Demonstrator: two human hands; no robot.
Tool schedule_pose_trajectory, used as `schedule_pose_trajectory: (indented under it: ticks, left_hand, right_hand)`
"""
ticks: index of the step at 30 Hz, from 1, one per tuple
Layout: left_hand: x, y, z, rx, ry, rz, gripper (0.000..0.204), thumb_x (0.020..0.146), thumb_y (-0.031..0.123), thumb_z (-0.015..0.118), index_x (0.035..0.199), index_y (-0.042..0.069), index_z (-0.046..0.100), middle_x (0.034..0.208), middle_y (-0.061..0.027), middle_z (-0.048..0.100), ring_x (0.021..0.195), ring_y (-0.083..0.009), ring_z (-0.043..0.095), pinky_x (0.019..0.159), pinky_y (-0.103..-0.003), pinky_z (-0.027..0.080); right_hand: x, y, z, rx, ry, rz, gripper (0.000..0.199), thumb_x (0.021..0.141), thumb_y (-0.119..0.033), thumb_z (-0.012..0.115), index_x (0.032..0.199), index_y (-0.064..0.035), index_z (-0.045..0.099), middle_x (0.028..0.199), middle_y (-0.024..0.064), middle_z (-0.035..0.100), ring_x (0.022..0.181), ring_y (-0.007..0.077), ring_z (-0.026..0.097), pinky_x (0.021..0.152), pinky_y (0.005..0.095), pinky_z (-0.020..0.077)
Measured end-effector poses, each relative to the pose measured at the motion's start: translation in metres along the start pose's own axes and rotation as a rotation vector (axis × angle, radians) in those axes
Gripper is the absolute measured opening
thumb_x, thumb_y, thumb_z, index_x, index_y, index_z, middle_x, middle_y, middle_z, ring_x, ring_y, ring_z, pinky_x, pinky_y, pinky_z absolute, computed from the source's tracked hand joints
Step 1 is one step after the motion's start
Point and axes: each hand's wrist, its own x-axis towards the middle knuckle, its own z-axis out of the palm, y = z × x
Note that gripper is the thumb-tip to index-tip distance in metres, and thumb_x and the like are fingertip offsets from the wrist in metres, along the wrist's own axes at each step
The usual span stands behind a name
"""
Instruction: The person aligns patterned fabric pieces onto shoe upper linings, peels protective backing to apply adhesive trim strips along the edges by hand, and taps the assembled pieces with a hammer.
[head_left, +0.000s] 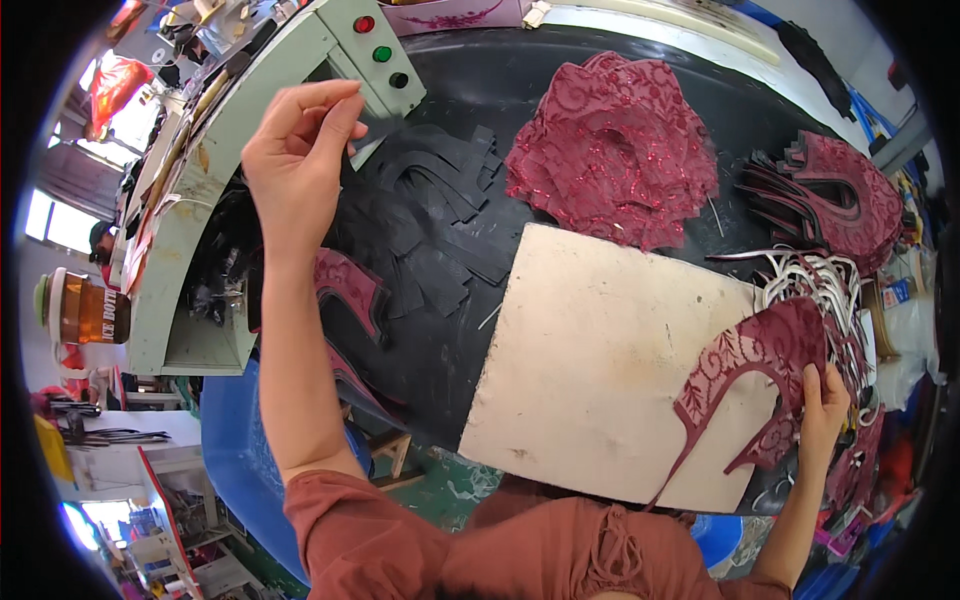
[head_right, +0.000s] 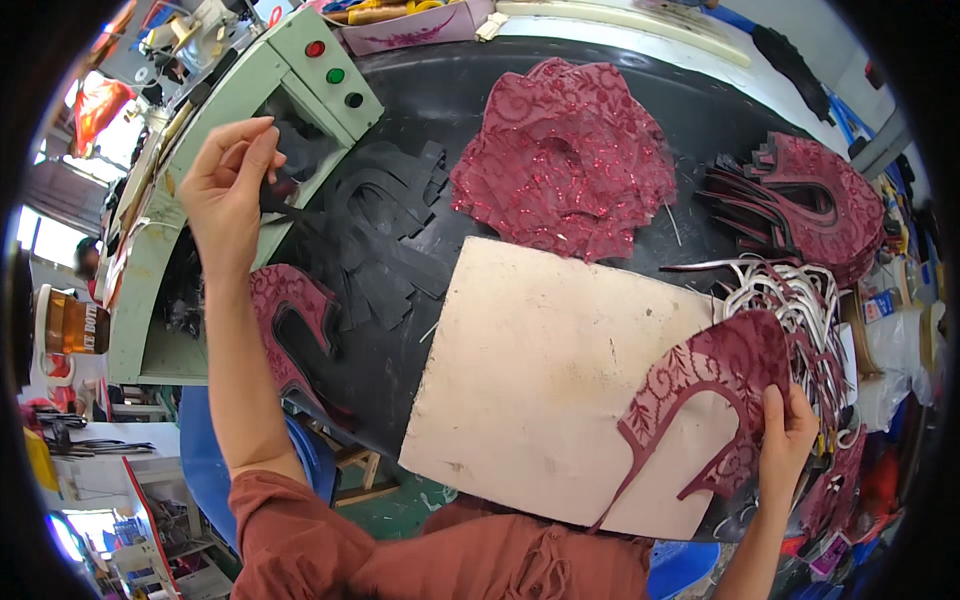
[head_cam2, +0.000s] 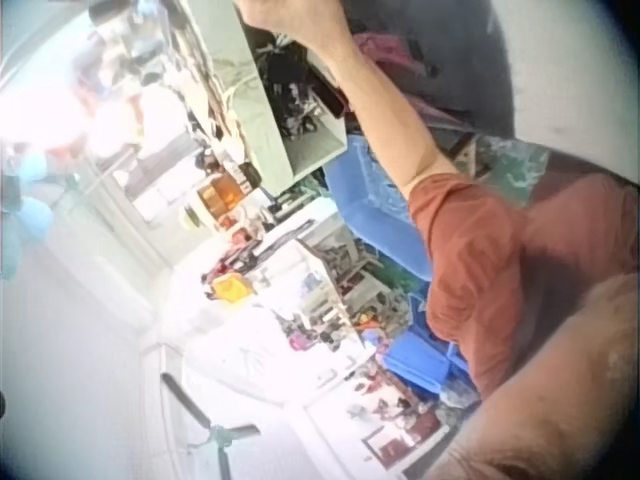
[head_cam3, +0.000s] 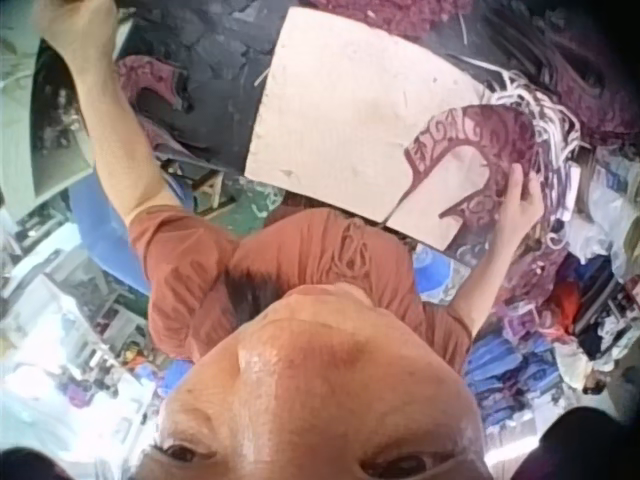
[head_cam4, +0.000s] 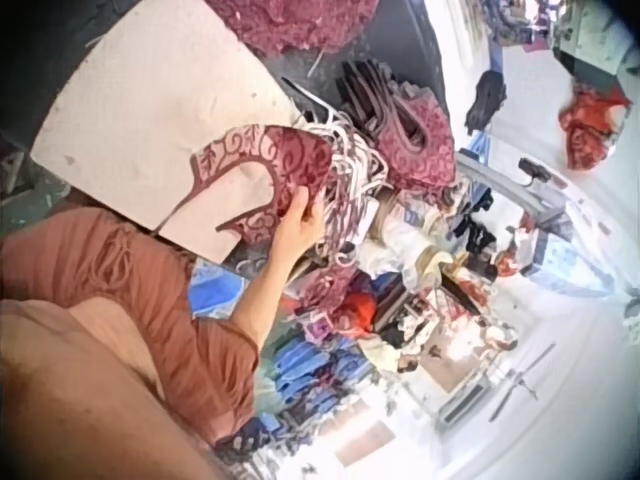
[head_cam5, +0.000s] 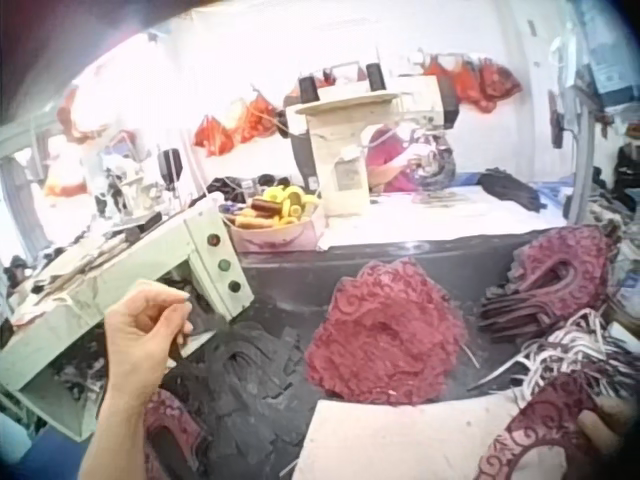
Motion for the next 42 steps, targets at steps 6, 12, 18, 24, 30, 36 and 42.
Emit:
schedule_pose_trajectory:
  ticks: [6, 12, 18, 24, 30, 36, 42]
  left_hand:
    - [0.012, 0.099, 0.024, -0.086, -0.072, -0.03, 0.01, 0.089, 0.001, 0.069, 0.099, 0.001, 0.072, 0.082, -0.0004, 0.067, 0.063, -0.0055, 0.06, 0.048, -0.017, 0.038]
    - [0.042, 0.118, 0.047, -0.022, -0.11, -0.04, 0.025, 0.089, 0.013, 0.072, 0.112, 0.003, 0.07, 0.081, 0.0037, 0.064, 0.058, -0.0008, 0.048, 0.047, -0.017, 0.029]
    - [0.024, 0.189, 0.06, -0.614, -0.722, -0.211, 0.027, 0.096, 0.006, 0.059, 0.122, -0.001, 0.063, 0.092, -0.0119, 0.071, 0.076, -0.0082, 0.067, 0.07, -0.015, 0.051]
    - [-0.061, 0.228, 0.115, -0.385, -0.775, 0.245, 0.014, 0.084, -0.004, 0.065, 0.093, -0.001, 0.074, 0.08, -0.0064, 0.063, 0.052, -0.0039, 0.052, 0.045, -0.016, 0.037]
    - [-0.12, 0.186, 0.151, -0.792, -0.891, -0.713, 0.013, 0.087, 0.004, 0.069, 0.099, -0.002, 0.072, 0.084, -0.0035, 0.07, 0.054, -0.0048, 0.054, 0.048, -0.02, 0.045]
    - [-0.174, 0.079, 0.212, 0.043, -0.735, -0.138, 0.019, 0.083, 0.007, 0.073, 0.099, -0.003, 0.071, 0.099, -0.0066, 0.068, 0.071, -0.0154, 0.059, 0.062, -0.03, 0.049]
    - [-0.209, 0.079, 0.2, 0.151, -0.971, 0.375, 0.046, 0.09, 0.023, 0.065, 0.131, 0.004, 0.058, 0.144, -0.0157, 0.05, 0.139, -0.0363, 0.039, 0.114, -0.047, 0.031]
  right_hand:
    - [0.001, 0.001, 0.002, -0.151, -0.027, -0.024, 0.019, 0.097, -0.012, 0.06, 0.084, -0.0004, 0.053, 0.077, -0.0057, 0.046, 0.072, 0.0051, 0.038, 0.063, 0.0233, 0.0331]
    - [-0.004, 0.003, -0.006, -0.027, -0.004, -0.062, 0.015, 0.095, -0.012, 0.063, 0.095, 0.0034, 0.065, 0.082, -0.0034, 0.059, 0.078, 0.005, 0.049, 0.07, 0.0206, 0.0409]
    - [-0.022, -0.011, -0.014, -0.05, 0.132, -0.166, 0.017, 0.096, -0.011, 0.063, 0.085, 0.0006, 0.058, 0.075, -0.0065, 0.048, 0.071, 0.0039, 0.04, 0.063, 0.0204, 0.0346]
    - [-0.051, -0.019, -0.065, 0.367, 0.286, -0.16, 0.017, 0.098, -0.009, 0.06, 0.11, 0.0005, 0.066, 0.099, -0.0005, 0.067, 0.085, 0.0038, 0.058, 0.076, 0.02, 0.0446]
    - [-0.07, -0.003, -0.141, 0.557, 0.591, -0.061, 0.02, 0.096, -0.008, 0.062, 0.114, -0.0019, 0.065, 0.105, 0.0044, 0.069, 0.091, 0.0102, 0.065, 0.08, 0.0249, 0.0508]
    - [-0.084, 0.01, -0.195, 0.566, 0.474, -0.075, 0.016, 0.096, -0.01, 0.062, 0.112, -0.0059, 0.065, 0.104, 0.0034, 0.069, 0.085, 0.0106, 0.066, 0.07, 0.0234, 0.0537]
    - [-0.069, -0.006, -0.197, 0.507, 0.819, -0.048, 0.019, 0.097, -0.01, 0.059, 0.114, -0.0027, 0.064, 0.106, 0.0065, 0.068, 0.083, 0.0099, 0.064, 0.068, 0.0225, 0.0502]
